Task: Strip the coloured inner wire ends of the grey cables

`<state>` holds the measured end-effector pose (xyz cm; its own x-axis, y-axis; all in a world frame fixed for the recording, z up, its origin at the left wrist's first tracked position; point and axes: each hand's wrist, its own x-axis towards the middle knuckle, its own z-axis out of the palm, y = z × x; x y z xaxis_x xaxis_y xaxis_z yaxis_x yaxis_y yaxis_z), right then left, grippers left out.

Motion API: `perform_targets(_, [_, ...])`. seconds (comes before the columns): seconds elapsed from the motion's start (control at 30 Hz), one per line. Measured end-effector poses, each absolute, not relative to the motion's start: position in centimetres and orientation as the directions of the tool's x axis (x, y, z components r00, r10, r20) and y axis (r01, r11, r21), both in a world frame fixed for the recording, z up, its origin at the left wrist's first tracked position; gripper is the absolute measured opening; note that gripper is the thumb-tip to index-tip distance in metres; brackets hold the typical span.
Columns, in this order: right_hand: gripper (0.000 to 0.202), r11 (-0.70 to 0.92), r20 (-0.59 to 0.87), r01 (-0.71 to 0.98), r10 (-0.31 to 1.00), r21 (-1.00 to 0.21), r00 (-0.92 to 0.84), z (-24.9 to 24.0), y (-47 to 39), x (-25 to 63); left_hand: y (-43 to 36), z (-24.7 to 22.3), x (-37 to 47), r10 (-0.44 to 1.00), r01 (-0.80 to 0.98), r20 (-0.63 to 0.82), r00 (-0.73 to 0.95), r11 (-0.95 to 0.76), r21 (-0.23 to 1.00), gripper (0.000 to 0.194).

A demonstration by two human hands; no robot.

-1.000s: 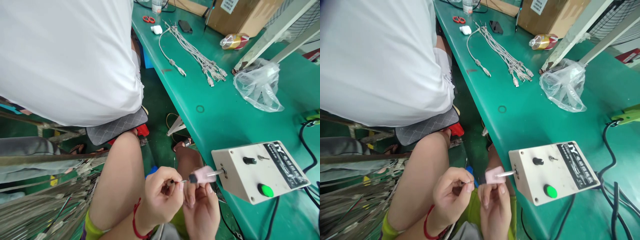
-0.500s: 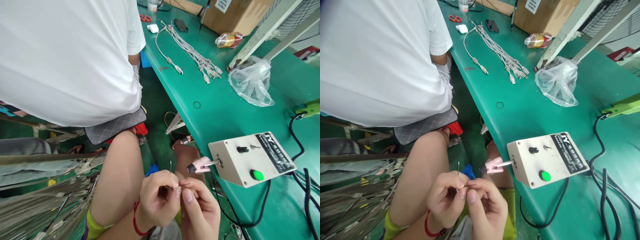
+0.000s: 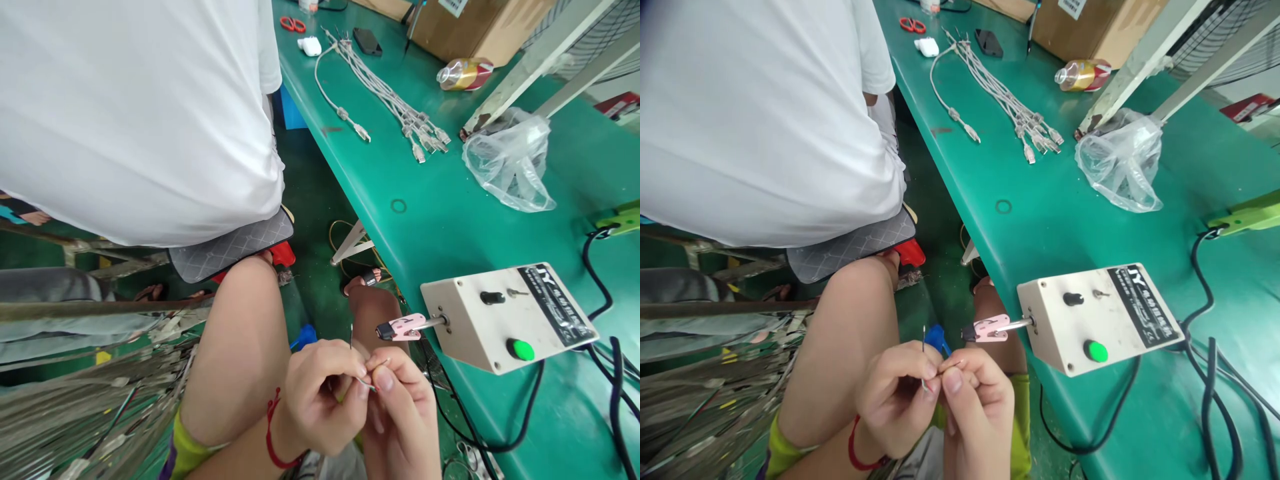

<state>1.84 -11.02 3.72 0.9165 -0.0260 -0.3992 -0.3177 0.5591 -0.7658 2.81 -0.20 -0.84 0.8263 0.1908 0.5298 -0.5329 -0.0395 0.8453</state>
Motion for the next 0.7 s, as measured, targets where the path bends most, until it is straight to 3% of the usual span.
perform_targets(0.2, [0.013,0.564,-0.427,-0.359,0.012,-0.744,0.904,2.6,-12.1,1.0,-0.1,-0.7,3.2,0.177,-0.546,0.537,0.825,0.001,0.838,0.011])
perform_targets(0.4, [0.014,0.489,-0.377,-0.304,-0.055,-0.817,0.925,1.2,-12.6,0.5,0.0,-0.9,3.0,0.162,-0.503,0.499,0.851,-0.018,0.864,0.009])
perform_targets(0.53, [0.035,0.416,-0.270,-0.194,-0.132,-0.889,0.954,0.8,-12.7,1.8,0.1,-1.2,2.9,0.168,-0.464,0.455,0.875,0.014,0.886,0.013])
perform_targets(0.63, [0.039,0.529,-0.340,-0.215,-0.149,-0.821,0.929,1.3,-12.8,3.3,0.1,-1.2,3.1,0.175,-0.441,0.429,0.886,0.030,0.897,0.016])
perform_targets(0.7, [0.051,0.627,-0.401,-0.228,-0.148,-0.745,0.904,1.8,-12.7,4.1,0.1,-1.2,3.4,0.176,-0.424,0.415,0.892,0.015,0.905,0.018])
